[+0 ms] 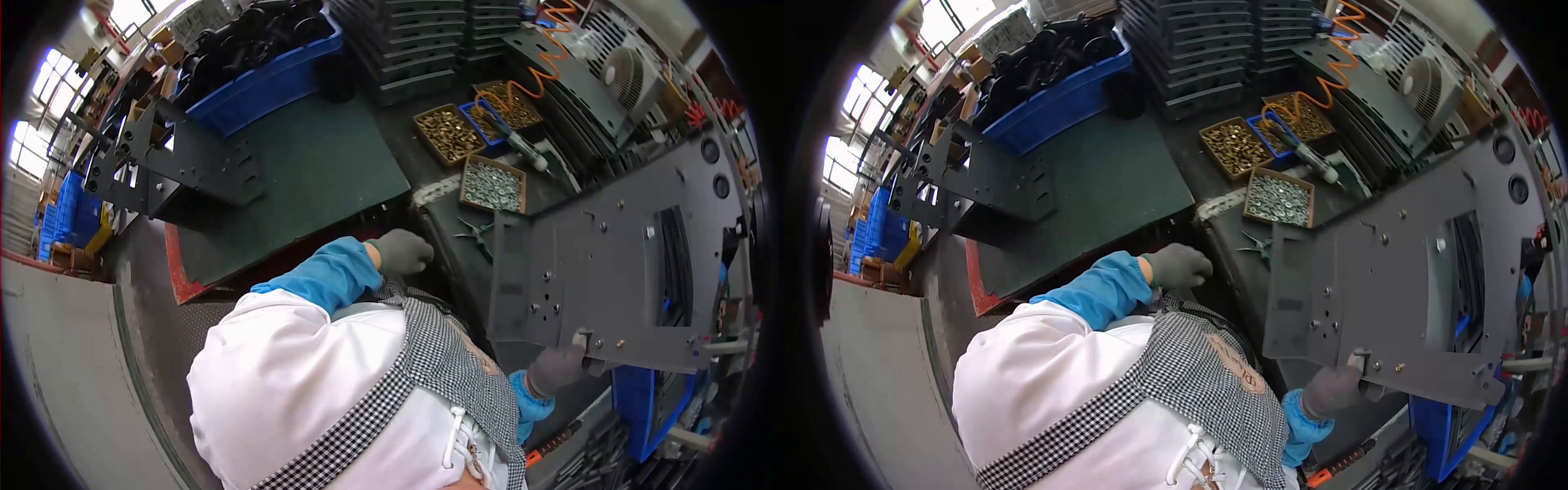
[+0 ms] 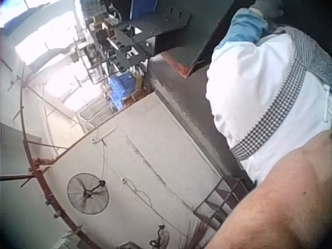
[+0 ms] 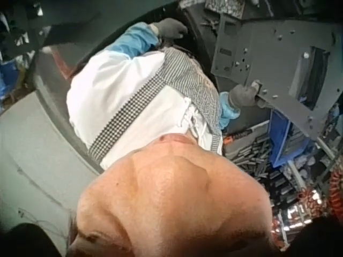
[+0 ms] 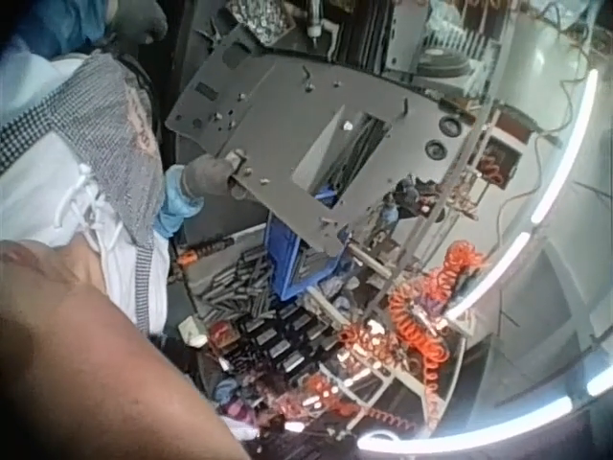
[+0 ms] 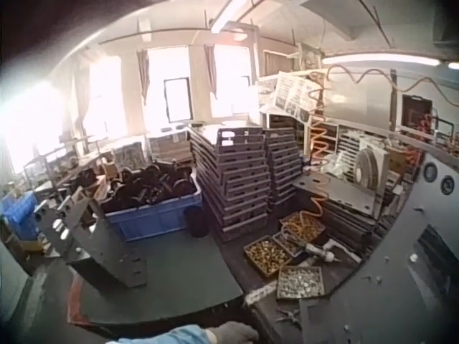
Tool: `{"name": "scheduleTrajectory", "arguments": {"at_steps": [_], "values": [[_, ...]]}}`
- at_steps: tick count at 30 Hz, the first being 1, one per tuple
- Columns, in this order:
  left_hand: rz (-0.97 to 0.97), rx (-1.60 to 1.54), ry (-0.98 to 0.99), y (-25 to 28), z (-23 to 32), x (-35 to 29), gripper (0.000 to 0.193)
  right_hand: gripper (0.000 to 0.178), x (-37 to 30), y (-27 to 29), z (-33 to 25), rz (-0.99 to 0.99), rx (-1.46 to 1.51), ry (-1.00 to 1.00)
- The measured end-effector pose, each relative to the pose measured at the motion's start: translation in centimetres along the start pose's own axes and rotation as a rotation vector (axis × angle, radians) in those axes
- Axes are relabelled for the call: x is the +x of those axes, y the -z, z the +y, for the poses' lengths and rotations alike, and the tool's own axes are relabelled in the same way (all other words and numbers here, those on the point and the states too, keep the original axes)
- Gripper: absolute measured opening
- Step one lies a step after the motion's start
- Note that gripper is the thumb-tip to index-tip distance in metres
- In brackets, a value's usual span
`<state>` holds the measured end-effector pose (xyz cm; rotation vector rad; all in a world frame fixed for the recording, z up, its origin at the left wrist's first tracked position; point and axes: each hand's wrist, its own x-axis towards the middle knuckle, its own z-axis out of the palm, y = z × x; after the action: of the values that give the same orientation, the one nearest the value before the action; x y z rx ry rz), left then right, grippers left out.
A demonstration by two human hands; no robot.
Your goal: The person assembles an electronic housing by joining various metal and plastic components with screws, using an electric screwdriver.
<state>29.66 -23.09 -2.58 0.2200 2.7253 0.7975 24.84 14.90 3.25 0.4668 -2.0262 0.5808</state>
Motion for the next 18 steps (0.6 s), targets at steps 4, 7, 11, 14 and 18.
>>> {"name": "scheduleTrajectory", "arguments": {"at_steps": [4, 7, 11, 14, 18], "values": [[-0.220, 0.028, 0.110, -1.6, -5.4, -3.6, 0.039, 0.011, 2.7, -5.6, -9.7, 0.044, -0.038, 0.171], [-0.215, -0.092, 0.157, 0.8, -9.2, -7.9, 0.041, 0.007, 1.9, -11.5, -16.6, -0.050, 0.623, -0.200], [0.107, -0.241, 0.252, 3.0, -15.0, -15.1, 0.038, 0.006, 0.8, -18.9, -30.9, -0.078, 1.018, -0.691], [0.240, -0.456, 0.399, 4.7, -17.5, -20.7, 0.035, 0.008, 2.2, -22.4, -38.9, -0.269, 1.100, -0.444], [0.378, -0.357, 0.521, 2.6, -20.9, -27.3, 0.035, 0.010, 0.9, -26.1, -48.1, -0.472, 1.497, -0.807]]}}
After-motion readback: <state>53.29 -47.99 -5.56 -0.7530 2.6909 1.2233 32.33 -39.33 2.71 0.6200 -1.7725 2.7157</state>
